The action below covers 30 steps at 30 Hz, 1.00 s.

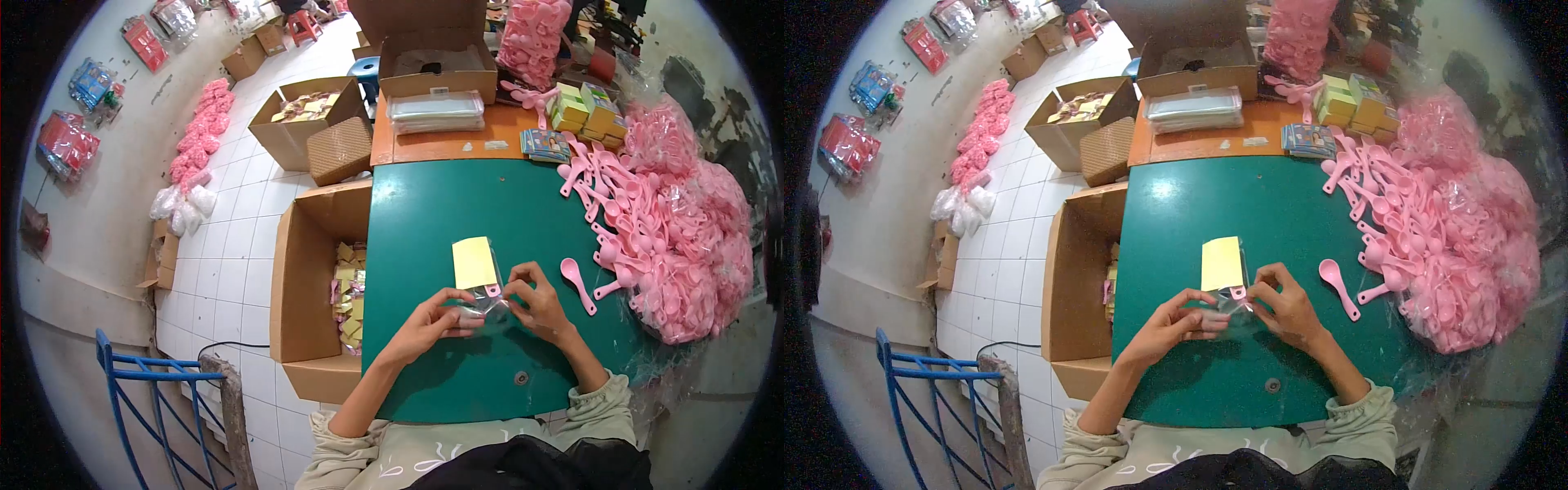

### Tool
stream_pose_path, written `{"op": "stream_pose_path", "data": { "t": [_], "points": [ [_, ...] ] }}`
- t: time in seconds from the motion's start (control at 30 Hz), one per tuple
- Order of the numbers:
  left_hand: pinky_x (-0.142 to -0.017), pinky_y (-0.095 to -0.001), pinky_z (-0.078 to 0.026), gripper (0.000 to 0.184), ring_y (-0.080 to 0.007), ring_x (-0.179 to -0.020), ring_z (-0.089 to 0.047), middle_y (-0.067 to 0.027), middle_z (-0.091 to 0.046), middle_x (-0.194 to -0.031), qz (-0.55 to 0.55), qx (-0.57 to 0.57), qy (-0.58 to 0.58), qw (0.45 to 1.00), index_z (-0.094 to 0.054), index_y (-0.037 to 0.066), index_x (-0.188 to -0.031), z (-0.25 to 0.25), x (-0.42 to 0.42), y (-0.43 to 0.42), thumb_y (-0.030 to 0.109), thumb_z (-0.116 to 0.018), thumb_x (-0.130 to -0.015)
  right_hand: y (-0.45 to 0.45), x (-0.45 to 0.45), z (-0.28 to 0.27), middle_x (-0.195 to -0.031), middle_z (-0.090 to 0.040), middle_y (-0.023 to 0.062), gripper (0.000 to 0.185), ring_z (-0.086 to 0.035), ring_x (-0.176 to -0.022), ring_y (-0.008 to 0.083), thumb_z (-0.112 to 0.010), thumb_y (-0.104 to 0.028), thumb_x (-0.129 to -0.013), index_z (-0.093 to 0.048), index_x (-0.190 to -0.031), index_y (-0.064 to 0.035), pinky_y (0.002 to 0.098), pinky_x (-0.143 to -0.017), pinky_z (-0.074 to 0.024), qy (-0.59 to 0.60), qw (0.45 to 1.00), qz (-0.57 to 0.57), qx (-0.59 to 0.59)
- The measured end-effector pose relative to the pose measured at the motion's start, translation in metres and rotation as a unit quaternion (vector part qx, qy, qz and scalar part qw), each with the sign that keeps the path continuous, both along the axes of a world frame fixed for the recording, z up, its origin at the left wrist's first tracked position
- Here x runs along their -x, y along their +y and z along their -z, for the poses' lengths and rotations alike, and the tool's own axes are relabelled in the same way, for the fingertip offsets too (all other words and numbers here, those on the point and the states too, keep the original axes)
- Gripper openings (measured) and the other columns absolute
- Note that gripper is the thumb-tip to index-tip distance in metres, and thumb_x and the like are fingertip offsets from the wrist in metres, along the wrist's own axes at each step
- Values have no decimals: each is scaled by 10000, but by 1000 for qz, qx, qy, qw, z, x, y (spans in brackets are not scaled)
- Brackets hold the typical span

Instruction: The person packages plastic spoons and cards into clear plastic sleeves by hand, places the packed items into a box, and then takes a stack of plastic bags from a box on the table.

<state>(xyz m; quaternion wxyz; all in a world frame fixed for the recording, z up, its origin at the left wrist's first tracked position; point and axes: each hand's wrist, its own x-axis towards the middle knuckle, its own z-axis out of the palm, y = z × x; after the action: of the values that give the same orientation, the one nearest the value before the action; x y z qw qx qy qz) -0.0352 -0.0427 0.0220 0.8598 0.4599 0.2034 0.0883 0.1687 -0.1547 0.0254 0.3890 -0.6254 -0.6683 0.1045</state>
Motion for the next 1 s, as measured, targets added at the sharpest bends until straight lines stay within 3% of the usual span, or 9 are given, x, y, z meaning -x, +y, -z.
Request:
{"op": "stream_pose_path", "data": {
  "t": [0.13, 0.23, 0.37, 0.47, 0.67, 0.87, 1.0],
  "points": [
    [-803, -277, -516, 191, -174, -933, -621, -92, -598, -1021, -44, -293, 23, 955, -498, 21, -1092, 9, -4, -2, 67, -519, -907, -2, 0, 4, -947, -472, 88, 191, -551, -795, 203, -690, -27, -737, -558, -874, -48, 312, -694, -477, 55, 998, -22, 16],
    [-709, -267, -544, 176, -158, -841, -624, -82, -584, -973, -25, -381, 108, 918, -546, 1, -1021, 13, -11, -2, 73, -586, -865, -5, -3, -1, -958, -469, 75, 170, -552, -803, 155, -676, -25, -763, -552, -880, -30, 274, -684, -479, 122, 989, -16, 85],
    [-651, -258, -546, 113, -139, -797, -615, -78, -580, -949, -85, -382, 96, 915, -606, 3, -932, 13, -13, -4, 79, -612, -848, -5, -3, 9, -957, -468, 44, 126, -551, -802, 91, -642, -29, -813, -546, -892, -8, 222, -671, -481, 363, 918, 15, 159],
    [-640, -248, -527, 97, -114, -775, -608, -60, -595, -929, -112, -406, 99, 902, -621, 8, -903, 14, -13, -5, 79, -631, -837, -3, 1, 23, -897, -519, 40, 91, -565, -768, 85, -608, -39, -850, -538, -890, 5, 224, -660, -495, 454, 872, 15, 182],
    [-616, -224, -525, 146, -94, -760, -611, -47, -603, -876, -115, -379, 156, 905, -588, -11, -897, 20, -15, -6, 98, -656, -827, 3, 15, 27, -753, -600, 74, 92, -599, -656, 101, -592, -31, -860, -510, -864, 10, 218, -570, -505, 474, 857, 112, 166],
    [-582, -219, -524, 236, -97, -782, -609, -66, -598, -896, -161, -314, 157, 922, -503, 1, -1002, 21, -18, -9, 103, -642, -842, 5, 20, 23, -769, -603, 85, 100, -598, -634, 96, -589, -9, -853, -491, -870, -6, 217, -535, -501, 481, 853, 144, 144],
    [-579, -228, -532, 263, -105, -821, -604, -69, -597, -970, -128, -325, 156, 924, -499, 20, -1059, 24, -16, -8, 95, -632, -845, 4, 21, 25, -775, -604, 81, 173, -596, -634, 99, -585, -6, -850, -523, -1010, 21, 218, -535, -500, 454, 872, 122, 138]
  ]
}}
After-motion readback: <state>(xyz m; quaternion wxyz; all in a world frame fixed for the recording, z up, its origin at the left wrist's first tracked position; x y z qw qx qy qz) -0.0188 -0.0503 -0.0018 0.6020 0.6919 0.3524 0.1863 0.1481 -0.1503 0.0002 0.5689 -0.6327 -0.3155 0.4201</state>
